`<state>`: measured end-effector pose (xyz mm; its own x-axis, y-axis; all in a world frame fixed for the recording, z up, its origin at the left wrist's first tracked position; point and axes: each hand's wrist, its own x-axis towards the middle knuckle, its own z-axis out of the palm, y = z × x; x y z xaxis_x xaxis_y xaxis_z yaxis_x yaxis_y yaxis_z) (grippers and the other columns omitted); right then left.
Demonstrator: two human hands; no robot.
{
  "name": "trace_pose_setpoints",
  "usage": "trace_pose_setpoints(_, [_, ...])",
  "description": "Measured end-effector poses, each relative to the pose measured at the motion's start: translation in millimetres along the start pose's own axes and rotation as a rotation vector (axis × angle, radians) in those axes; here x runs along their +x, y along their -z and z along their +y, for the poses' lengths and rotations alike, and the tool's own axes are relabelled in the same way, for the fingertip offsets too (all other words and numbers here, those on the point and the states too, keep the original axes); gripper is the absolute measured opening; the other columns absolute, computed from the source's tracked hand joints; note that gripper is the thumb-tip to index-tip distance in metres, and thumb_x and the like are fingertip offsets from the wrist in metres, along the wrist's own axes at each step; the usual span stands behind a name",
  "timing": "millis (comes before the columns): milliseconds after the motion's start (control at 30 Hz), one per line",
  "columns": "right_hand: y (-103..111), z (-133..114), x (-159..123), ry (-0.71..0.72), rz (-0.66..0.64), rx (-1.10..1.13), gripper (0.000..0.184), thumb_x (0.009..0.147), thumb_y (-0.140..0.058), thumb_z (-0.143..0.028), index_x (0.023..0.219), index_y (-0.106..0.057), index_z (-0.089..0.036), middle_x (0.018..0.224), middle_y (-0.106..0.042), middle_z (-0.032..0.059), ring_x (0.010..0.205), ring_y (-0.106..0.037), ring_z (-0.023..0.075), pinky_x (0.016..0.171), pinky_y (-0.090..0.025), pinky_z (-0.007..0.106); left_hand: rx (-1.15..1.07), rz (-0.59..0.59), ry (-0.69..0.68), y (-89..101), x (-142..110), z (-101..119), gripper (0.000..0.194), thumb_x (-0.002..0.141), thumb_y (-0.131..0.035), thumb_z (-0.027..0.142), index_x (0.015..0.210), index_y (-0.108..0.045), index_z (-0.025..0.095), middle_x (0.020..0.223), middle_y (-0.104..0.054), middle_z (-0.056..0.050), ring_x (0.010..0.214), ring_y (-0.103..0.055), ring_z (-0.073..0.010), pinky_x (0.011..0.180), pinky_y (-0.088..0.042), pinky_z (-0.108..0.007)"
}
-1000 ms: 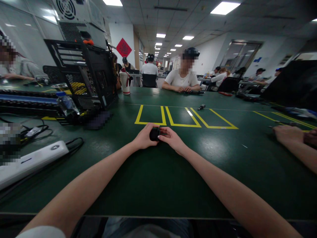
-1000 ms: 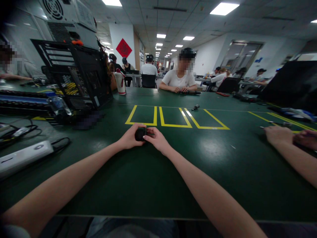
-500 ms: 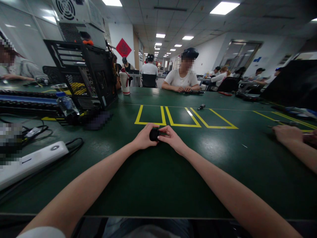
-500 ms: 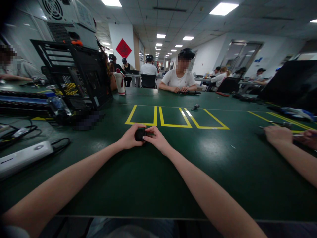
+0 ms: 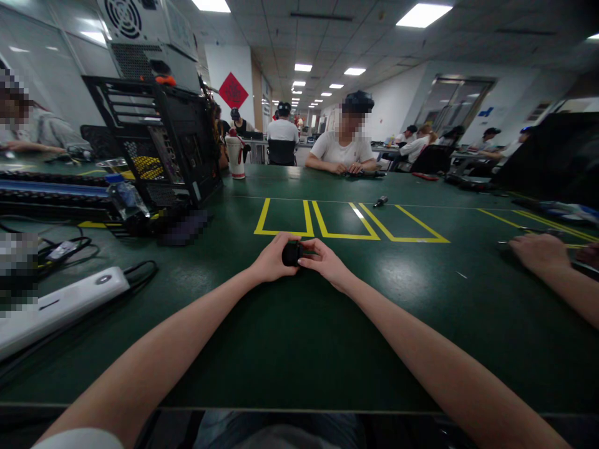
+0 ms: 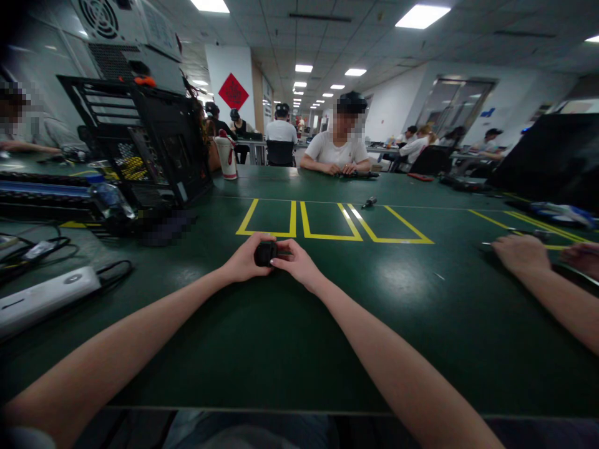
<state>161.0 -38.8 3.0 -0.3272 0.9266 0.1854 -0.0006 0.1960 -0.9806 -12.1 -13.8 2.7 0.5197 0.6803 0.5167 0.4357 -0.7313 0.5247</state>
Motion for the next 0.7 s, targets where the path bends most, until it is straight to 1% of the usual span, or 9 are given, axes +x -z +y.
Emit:
trace_pose_setpoints(67, [-0.2,-0.3,-1.3,-0.001,-0.003,0.001,0.037,0.064,-0.065,-0.020,0.096,-0.048,-0.023,0.101,-0.053,0.0017,0.097,-0.053,0.0167,0.090,-0.040,0.040,-0.002,0.007,-0.011,0.1,-0.3,-0.5,0.060,0.056,-0.065,0.017,0.110,-0.039,0.022,0.108,-0.047,-0.004,0.101,-0.047,-0.0210,0.087,-0.039,-0.038])
trace_pose_setpoints(200, [-1.4,-1.2,-2.0,0.027,0.034,-0.038,0.026,0.068,-0.061,-0.027,0.092,-0.050,-0.022,0.100,-0.053,0.0022,0.095,-0.053,0.0160,0.088,-0.041,0.039,-0.007,0.007,-0.014,0.8,-0.8,-0.1,0.058,0.058,-0.066,0.020,0.110,-0.040,0.022,0.107,-0.047,-0.004,0.100,-0.047,-0.0203,0.087,-0.039,-0.037])
trace_pose_setpoints(267, [-2.1,-1.4,-1.4,0.039,0.040,-0.037,0.024,0.069,-0.061,-0.027,0.090,-0.050,-0.021,0.099,-0.052,0.0021,0.091,-0.054,0.0152,0.086,-0.042,0.039,-0.006,0.004,-0.007,1.3,-0.9,0.6,0.058,0.058,-0.066,0.021,0.110,-0.040,0.022,0.108,-0.047,-0.004,0.100,-0.047,-0.0204,0.087,-0.039,-0.037])
trace_pose_setpoints(367, [-2.4,-1.6,-0.5,0.032,0.039,-0.025,0.027,0.067,-0.062,-0.024,0.091,-0.050,-0.022,0.098,-0.053,0.0018,0.089,-0.055,0.0151,0.084,-0.043,0.038,-0.001,-0.005,-0.003,1.7,-0.5,1.5,0.059,0.058,-0.066,0.020,0.110,-0.039,0.022,0.108,-0.046,-0.004,0.101,-0.047,-0.0207,0.087,-0.039,-0.038])
trace_pose_setpoints(467, [-1.8,-2.0,-0.1,-0.001,0.033,-0.019,0.034,0.067,-0.062,-0.024,0.098,-0.049,-0.023,0.100,-0.053,0.0026,0.090,-0.055,0.0163,0.084,-0.042,0.040,0.004,-0.001,-0.001,1.5,-0.1,1.8,0.059,0.058,-0.066,0.020,0.110,-0.039,0.022,0.109,-0.046,-0.004,0.102,-0.047,-0.0209,0.088,-0.039,-0.038])
trace_pose_setpoints(533, [-1.2,-2.2,0.0,-0.013,0.022,-0.021,0.035,0.068,-0.062,-0.024,0.100,-0.049,-0.023,0.101,-0.053,0.0032,0.091,-0.055,0.0166,0.085,-0.042,0.040,0.007,-0.001,0.001,1.7,0.0,2.2,0.059,0.058,-0.066,0.019,0.110,-0.039,0.022,0.108,-0.046,-0.004,0.102,-0.047,-0.0210,0.088,-0.039,-0.038])
trace_pose_setpoints(700, [-1.6,-0.5,0.3,0.064,0.011,-0.032,0.027,0.068,-0.062,-0.023,0.093,-0.050,-0.021,0.101,-0.053,0.0018,0.095,-0.054,0.0151,0.088,-0.041,0.036,0.002,-0.010,0.012,2.6,-0.3,3.3,0.059,0.057,-0.066,0.020,0.110,-0.039,0.021,0.108,-0.046,-0.004,0.100,-0.047,-0.0212,0.087,-0.040,-0.038])
